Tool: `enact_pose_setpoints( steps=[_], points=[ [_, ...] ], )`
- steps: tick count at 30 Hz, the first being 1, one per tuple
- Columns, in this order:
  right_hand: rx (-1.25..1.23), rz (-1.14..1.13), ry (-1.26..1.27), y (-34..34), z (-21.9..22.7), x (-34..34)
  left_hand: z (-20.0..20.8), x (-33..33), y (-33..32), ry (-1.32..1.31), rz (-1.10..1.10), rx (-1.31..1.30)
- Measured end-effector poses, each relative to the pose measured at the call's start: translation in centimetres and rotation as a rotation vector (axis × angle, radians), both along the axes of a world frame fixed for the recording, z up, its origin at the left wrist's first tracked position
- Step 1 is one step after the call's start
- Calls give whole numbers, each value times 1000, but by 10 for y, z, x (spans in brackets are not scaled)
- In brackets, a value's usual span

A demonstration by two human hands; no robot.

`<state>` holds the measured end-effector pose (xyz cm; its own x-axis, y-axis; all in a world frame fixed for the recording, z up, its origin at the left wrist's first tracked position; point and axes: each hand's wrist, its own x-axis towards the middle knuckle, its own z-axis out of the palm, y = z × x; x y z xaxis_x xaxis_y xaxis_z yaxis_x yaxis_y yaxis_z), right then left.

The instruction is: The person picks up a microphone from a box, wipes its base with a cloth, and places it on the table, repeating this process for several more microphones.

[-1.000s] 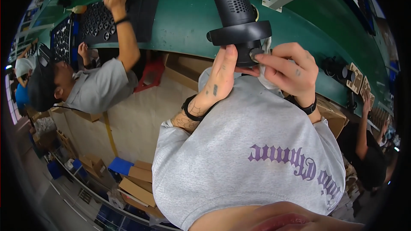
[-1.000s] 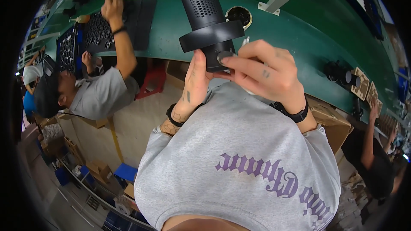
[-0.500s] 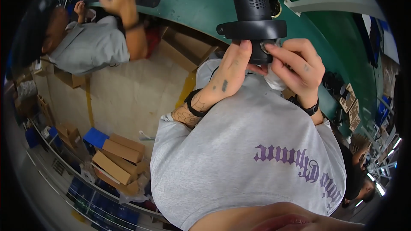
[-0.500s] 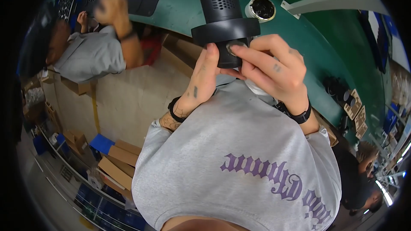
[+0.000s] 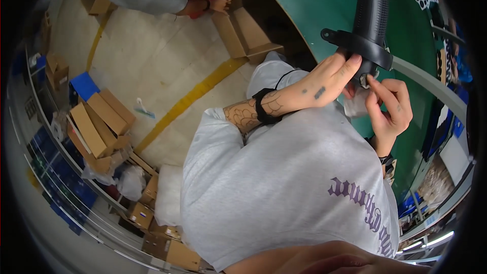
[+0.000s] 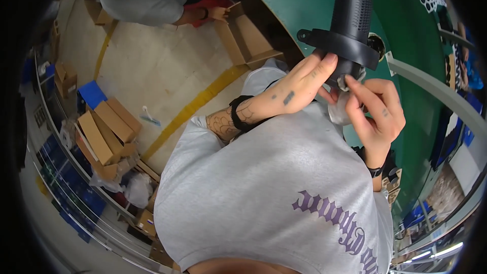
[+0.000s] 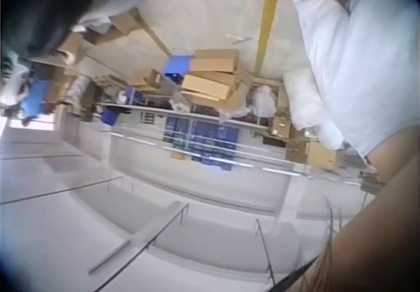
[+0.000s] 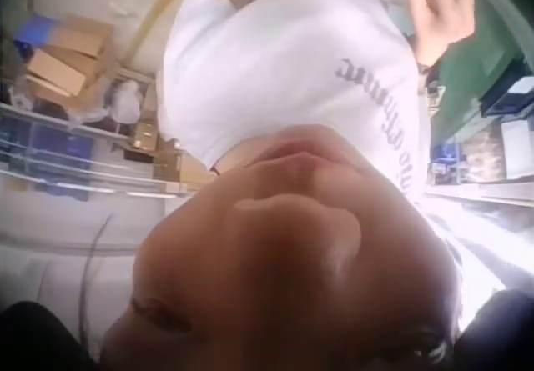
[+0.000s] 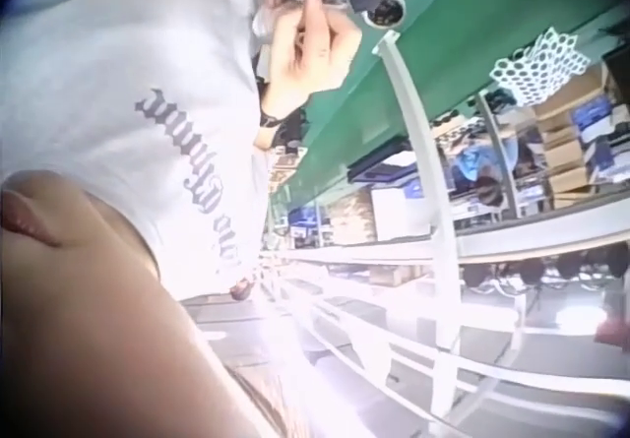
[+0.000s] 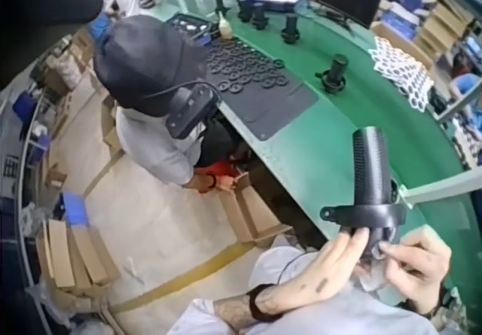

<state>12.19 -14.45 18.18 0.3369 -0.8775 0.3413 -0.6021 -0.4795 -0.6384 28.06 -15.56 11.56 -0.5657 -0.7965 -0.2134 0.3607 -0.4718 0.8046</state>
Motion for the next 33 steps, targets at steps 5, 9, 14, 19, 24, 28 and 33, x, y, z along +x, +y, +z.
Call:
enact_pose_setpoints(
  steps=[5,9,14,19,24,28,33],
  points=[
    [-68,-118,30,-5,-5,5,-6,-6,4,16,151,16],
    [-8,21,85,-7,2,3,-11,-3,6,46,197,50],
    [-145,-192,-25,-9,2,9,-6,4,7,20,129,31],
    [-95,-86,102,2,2,6,-7,-2,13,119,238,52],
    [-150,-107,61,11,-3,3,1,1,13,31,100,48],
    [-191,-165,79,12,-4,-2,2,-14,16,-1,142,-124],
    [-47,-113,104,42,7,-15,-9,-21,23,-139,149,-414]
  ],
)
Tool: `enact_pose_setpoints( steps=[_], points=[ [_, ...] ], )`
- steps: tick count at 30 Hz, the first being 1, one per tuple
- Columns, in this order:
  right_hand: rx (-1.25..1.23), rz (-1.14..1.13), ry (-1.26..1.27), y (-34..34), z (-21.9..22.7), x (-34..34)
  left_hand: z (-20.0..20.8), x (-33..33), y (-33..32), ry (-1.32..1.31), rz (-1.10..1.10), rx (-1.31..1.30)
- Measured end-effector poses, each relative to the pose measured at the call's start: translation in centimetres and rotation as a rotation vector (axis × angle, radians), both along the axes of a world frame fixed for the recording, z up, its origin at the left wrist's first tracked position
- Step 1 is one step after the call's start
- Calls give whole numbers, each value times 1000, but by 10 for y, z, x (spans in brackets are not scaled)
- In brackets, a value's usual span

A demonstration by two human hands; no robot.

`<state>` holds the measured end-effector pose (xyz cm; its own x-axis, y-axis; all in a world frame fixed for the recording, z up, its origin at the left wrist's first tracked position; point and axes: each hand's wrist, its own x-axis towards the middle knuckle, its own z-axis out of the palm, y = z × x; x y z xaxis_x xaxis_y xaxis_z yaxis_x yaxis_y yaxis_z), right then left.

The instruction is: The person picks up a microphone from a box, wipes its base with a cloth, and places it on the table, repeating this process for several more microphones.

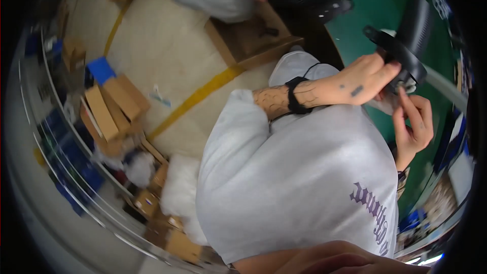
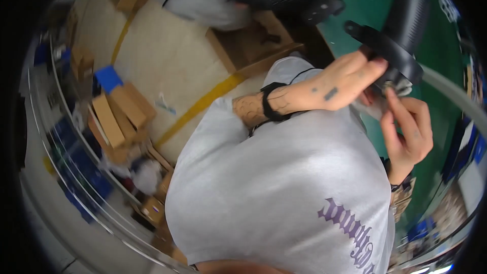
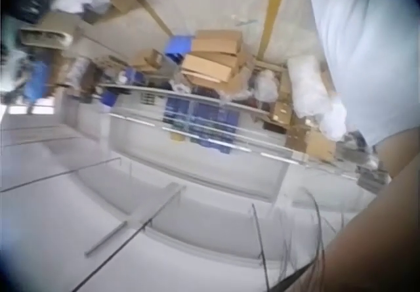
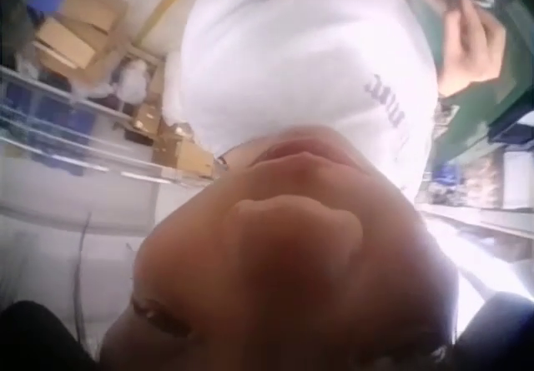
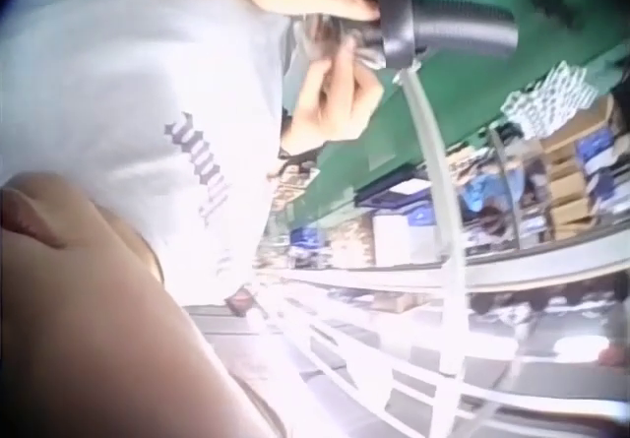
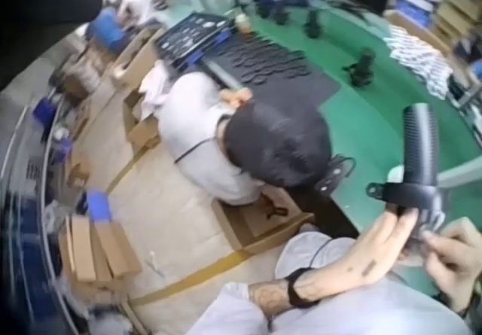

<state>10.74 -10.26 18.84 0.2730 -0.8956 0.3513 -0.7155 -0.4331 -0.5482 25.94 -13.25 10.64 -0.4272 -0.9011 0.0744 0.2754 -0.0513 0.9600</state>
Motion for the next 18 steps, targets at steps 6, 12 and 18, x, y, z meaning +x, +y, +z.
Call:
enact_pose_setpoints(
  steps=[6,12,18],
  points=[
    [-265,-230,-61,-13,-2,2,15,1,-24,110,-257,391],
    [-160,-143,-39,17,4,-9,34,-11,-29,43,-394,305],
    [-354,-472,-1,27,2,-13,40,-35,-39,21,-615,281]
  ],
)
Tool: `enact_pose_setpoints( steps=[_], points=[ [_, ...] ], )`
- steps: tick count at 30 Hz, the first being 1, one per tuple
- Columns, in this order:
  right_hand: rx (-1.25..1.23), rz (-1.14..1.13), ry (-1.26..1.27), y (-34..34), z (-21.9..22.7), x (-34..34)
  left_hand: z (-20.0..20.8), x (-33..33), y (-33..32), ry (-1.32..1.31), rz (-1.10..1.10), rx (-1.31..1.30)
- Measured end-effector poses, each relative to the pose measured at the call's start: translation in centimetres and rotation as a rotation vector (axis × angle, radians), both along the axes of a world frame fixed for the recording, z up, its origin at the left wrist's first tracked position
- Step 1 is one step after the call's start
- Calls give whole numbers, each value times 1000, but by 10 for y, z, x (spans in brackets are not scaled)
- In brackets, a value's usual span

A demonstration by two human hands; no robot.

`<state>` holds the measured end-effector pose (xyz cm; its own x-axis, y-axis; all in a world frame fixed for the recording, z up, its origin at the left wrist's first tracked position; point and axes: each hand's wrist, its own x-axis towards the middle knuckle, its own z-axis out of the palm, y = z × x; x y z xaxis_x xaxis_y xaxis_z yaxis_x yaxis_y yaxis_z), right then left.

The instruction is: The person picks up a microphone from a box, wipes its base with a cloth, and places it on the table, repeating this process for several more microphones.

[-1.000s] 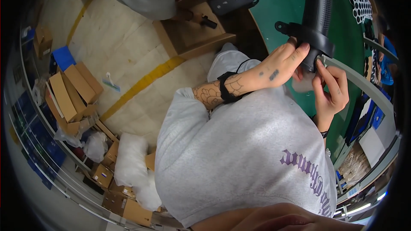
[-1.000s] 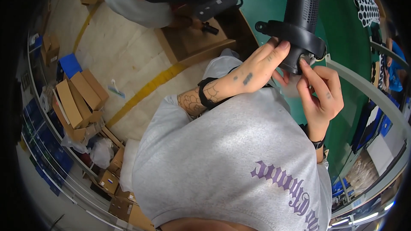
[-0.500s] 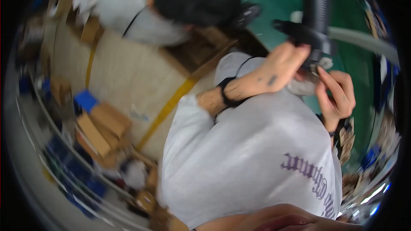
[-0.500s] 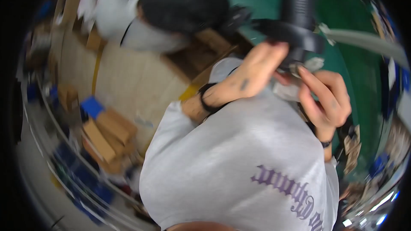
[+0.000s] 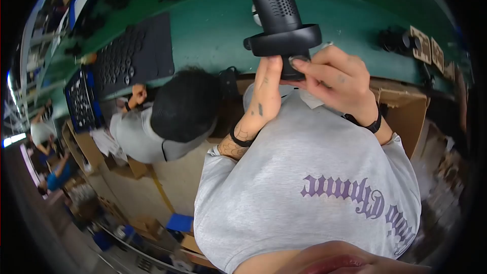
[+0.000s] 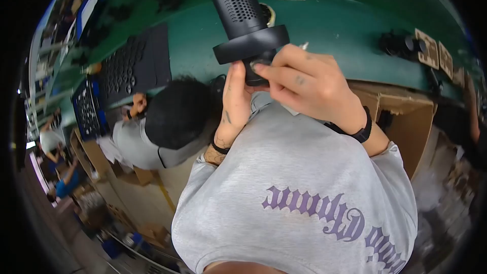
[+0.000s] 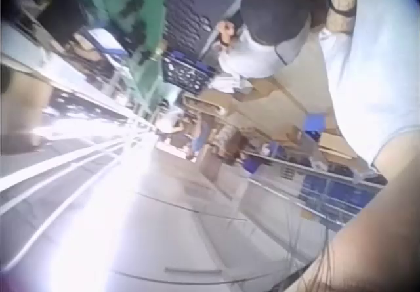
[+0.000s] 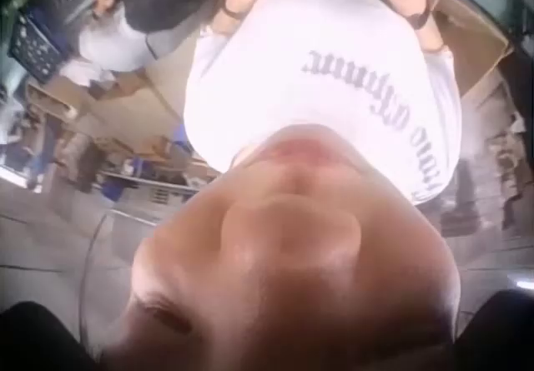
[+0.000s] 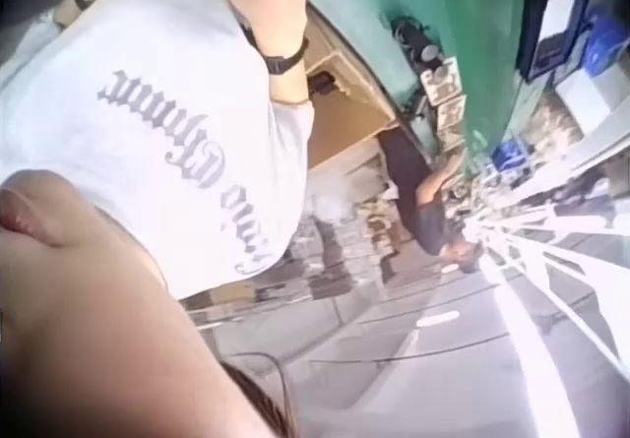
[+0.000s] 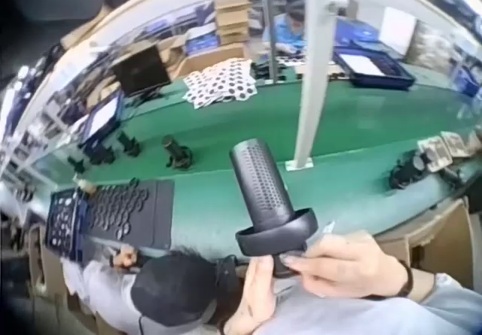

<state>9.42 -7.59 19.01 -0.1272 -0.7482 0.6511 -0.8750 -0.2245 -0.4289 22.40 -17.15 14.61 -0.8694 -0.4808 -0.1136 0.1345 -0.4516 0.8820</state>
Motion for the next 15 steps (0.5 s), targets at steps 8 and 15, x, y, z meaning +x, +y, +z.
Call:
enact_pose_setpoints(
  steps=[8,15],
  points=[
    [-21,-153,0,17,-3,-9,1,-22,4,-63,-147,-6],
    [-2,-106,48,42,6,-40,1,-48,9,-54,-209,25]
  ],
)
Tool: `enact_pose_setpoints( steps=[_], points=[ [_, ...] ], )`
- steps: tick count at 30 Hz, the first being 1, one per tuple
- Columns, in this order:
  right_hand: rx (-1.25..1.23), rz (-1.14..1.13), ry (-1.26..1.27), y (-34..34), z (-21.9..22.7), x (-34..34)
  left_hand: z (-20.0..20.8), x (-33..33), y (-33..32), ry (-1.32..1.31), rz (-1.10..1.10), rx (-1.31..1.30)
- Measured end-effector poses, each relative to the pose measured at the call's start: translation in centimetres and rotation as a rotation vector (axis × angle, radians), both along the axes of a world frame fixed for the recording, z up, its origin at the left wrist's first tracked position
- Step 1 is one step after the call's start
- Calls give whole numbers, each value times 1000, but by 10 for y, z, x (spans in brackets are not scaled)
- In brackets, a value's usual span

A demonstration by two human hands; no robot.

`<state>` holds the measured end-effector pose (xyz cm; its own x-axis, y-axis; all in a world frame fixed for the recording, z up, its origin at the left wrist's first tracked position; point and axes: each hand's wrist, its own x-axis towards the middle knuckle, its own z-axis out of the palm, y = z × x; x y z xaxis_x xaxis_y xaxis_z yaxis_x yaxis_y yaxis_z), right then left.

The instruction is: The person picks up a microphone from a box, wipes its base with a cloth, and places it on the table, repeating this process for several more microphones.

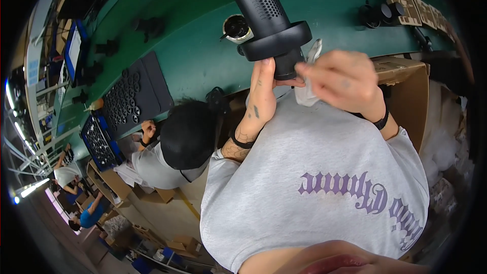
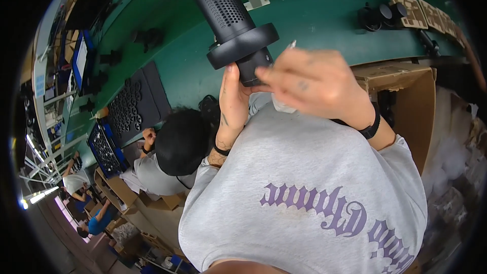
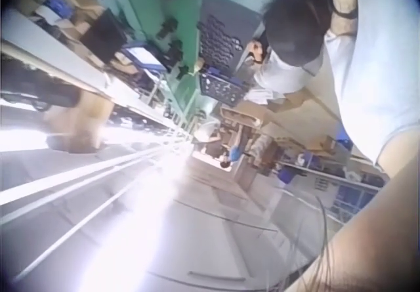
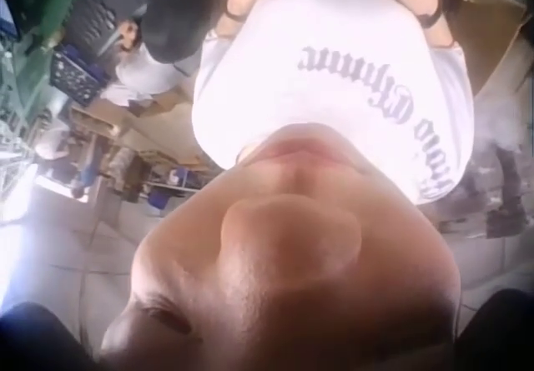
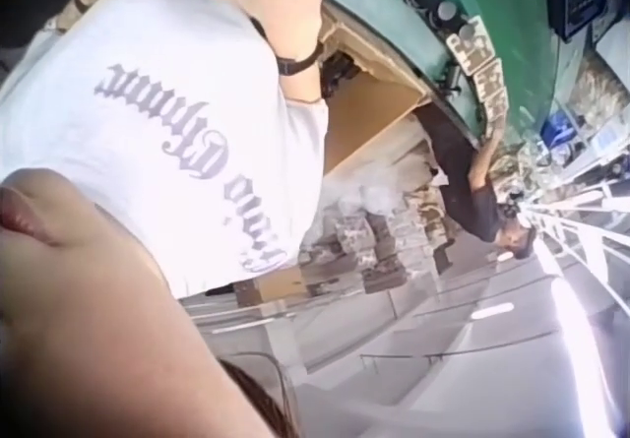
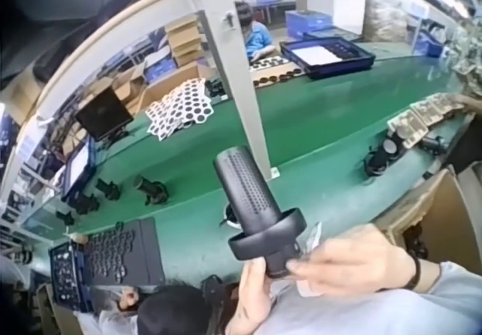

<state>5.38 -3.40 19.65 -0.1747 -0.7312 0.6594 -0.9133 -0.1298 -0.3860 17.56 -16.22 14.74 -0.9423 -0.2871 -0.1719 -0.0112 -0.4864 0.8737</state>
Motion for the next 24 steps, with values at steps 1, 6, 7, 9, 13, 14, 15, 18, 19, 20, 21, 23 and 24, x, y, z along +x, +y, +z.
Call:
enact_pose_setpoints(
  steps=[1,6,7,9,13,14,15,18,19,20,21,23,24],
  points=[
    [-88,-102,1,7,3,-8,-2,-7,4,3,-29,9],
    [-81,-99,-100,23,-6,-24,19,-44,27,-72,-10,-75],
    [1,0,-111,29,-5,-30,16,-48,29,-70,-2,-93],
    [164,133,-90,44,-3,-45,11,-56,35,-90,20,-54],
    [-134,-79,-123,71,-2,-64,20,-77,52,-37,-31,-53],
    [-138,-82,-122,69,-3,-67,21,-83,56,-36,-34,-57],
    [-154,-75,-110,64,-6,-71,21,-90,60,-59,-37,-81],
    [-140,-59,-127,76,-15,-77,21,-97,68,-86,-70,-143],
    [-111,-27,-120,86,-17,-84,20,-101,69,-84,-94,-181],
    [-82,4,-112,93,-19,-90,17,-104,68,-80,-94,-189],
    [-89,4,-108,98,-20,-93,13,-105,66,-87,-162,-172],
    [-163,-137,-35,106,-20,-96,15,-110,66,-109,-229,-130],
    [-167,-135,-33,104,-20,-98,18,-113,68,-107,-227,-135]
  ],
)
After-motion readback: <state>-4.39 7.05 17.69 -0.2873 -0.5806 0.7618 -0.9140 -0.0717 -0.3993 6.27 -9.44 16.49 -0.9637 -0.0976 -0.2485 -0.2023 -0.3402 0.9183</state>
